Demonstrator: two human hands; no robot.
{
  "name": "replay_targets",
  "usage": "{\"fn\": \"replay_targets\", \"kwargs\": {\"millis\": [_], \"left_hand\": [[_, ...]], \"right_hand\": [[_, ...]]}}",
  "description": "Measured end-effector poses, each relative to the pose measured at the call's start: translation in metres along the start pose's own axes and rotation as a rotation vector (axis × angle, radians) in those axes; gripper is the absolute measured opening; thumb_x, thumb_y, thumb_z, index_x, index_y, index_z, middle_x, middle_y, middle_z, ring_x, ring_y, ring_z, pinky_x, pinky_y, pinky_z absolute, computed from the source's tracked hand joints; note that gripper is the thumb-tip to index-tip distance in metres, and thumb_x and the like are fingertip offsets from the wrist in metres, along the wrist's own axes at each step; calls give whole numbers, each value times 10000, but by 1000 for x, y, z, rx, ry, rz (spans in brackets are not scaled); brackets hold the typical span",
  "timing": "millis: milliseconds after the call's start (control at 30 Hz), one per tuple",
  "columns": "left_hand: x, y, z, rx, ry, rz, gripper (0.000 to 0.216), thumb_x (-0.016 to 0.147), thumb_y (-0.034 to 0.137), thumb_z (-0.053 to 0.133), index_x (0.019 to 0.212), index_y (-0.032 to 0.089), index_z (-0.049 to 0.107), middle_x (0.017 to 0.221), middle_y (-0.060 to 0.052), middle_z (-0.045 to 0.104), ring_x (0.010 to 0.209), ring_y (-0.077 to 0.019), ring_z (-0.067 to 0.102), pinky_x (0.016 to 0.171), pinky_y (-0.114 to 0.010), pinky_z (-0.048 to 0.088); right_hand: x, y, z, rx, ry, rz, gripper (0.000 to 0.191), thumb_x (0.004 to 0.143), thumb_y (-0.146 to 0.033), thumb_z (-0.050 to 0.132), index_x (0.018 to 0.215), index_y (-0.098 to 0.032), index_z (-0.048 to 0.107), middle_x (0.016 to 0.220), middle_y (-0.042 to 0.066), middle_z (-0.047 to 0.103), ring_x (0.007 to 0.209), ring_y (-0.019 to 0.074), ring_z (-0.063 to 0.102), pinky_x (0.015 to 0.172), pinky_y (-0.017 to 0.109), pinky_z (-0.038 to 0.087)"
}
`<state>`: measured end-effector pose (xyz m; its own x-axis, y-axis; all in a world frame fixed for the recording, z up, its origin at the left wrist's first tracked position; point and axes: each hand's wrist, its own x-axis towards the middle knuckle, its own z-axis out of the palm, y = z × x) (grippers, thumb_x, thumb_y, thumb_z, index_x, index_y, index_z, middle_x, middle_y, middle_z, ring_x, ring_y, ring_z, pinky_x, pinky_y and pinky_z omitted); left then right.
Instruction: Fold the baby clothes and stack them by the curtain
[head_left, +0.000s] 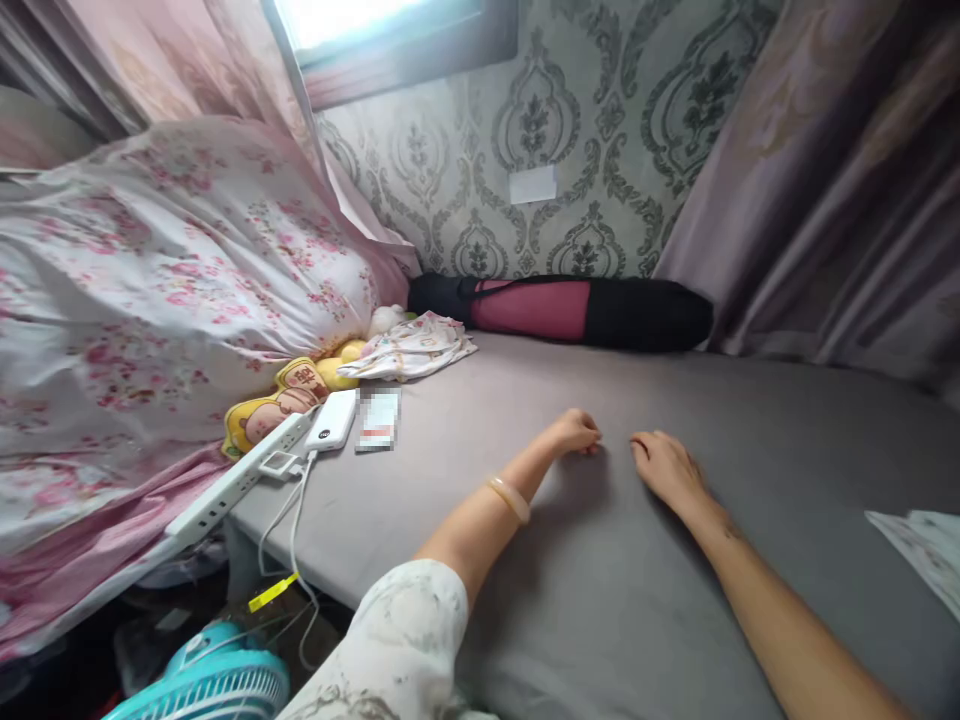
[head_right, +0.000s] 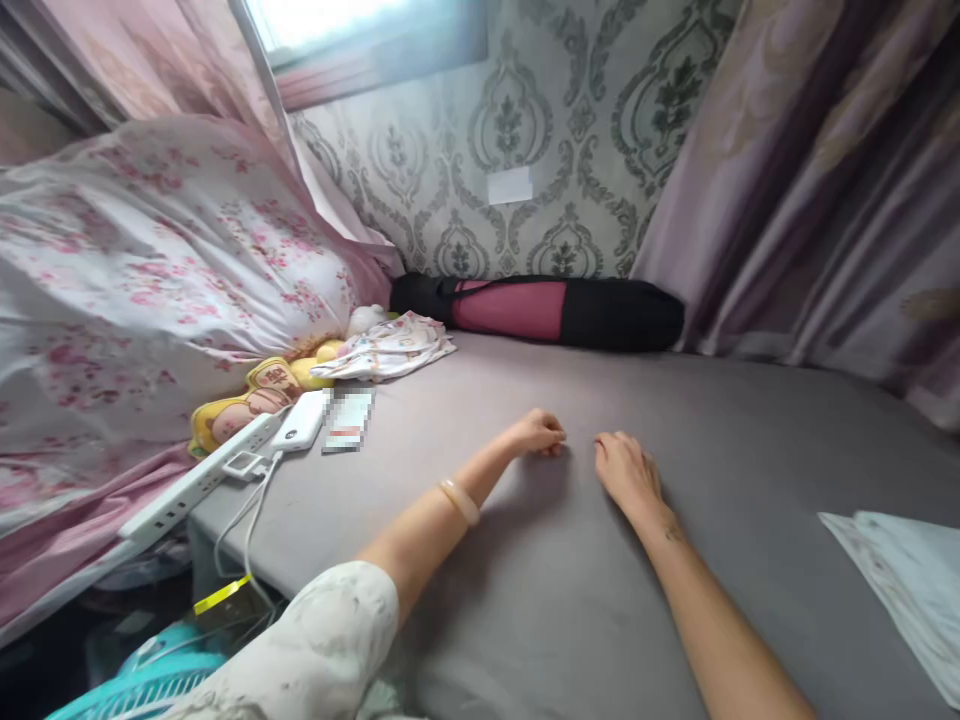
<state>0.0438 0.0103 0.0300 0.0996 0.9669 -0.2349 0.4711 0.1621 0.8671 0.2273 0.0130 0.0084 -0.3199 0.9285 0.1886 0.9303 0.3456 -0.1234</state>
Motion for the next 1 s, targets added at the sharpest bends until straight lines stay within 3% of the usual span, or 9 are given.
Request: {"fn": "replay_targets", "kwargs": {"millis": [133, 300, 467, 600, 767, 1000], "left_hand": [[-1, -28, -57, 9, 221, -62, 92, 748, 90, 601, 759, 106, 691, 527, -1, 594, 450, -82, 501, 506, -194, 429], [-25, -69, -145, 63, 518, -100, 134, 734, 108, 579, 800, 105, 696, 618, -42, 639, 510, -106, 540, 550, -220, 448], [-54, -103, -231, 179, 796, -187, 216, 740, 136, 546, 880, 107, 708, 782, -85, 698, 727, -179, 642, 708, -275, 490], [-68, -123, -285, 282, 974, -280, 266, 727, 109, 534, 927, 117, 709, 953, -103, 719, 963, -222, 645, 869, -291, 464], [-82, -134, -331, 373, 1113, -400, 320, 713, 58, 549, 989, 129, 694, 1085, -115, 701, 1088, -246, 605, 965, -311, 415], [-90, -144, -356, 467, 1105, -485, 354, 711, 66, 602, 1035, 173, 697, 1154, -114, 676, 1119, -269, 574, 955, -347, 411]], "right_hand": [[3, -23, 6, 57, -17, -54, 330, 964, -270, 382, 1016, -190, 699, 989, 99, 679, 913, 215, 624, 748, 303, 416], [1, -29, 13, 72, -1, -45, 312, 953, -278, 391, 993, -192, 688, 956, 90, 683, 855, 212, 627, 724, 307, 405], [2, -25, 22, 72, 49, -42, 292, 941, -276, 402, 973, -197, 681, 931, 87, 680, 848, 215, 620, 724, 312, 403], [3, -23, 28, 77, 75, -37, 291, 937, -280, 396, 962, -206, 676, 922, 84, 678, 830, 216, 615, 718, 319, 407], [2, -22, 31, 89, 99, -48, 295, 928, -285, 384, 951, -207, 667, 931, 85, 676, 842, 228, 609, 743, 334, 418], [1, -21, 32, 102, 110, -67, 319, 923, -294, 360, 953, -211, 667, 936, 94, 674, 866, 237, 600, 769, 355, 424]]}}
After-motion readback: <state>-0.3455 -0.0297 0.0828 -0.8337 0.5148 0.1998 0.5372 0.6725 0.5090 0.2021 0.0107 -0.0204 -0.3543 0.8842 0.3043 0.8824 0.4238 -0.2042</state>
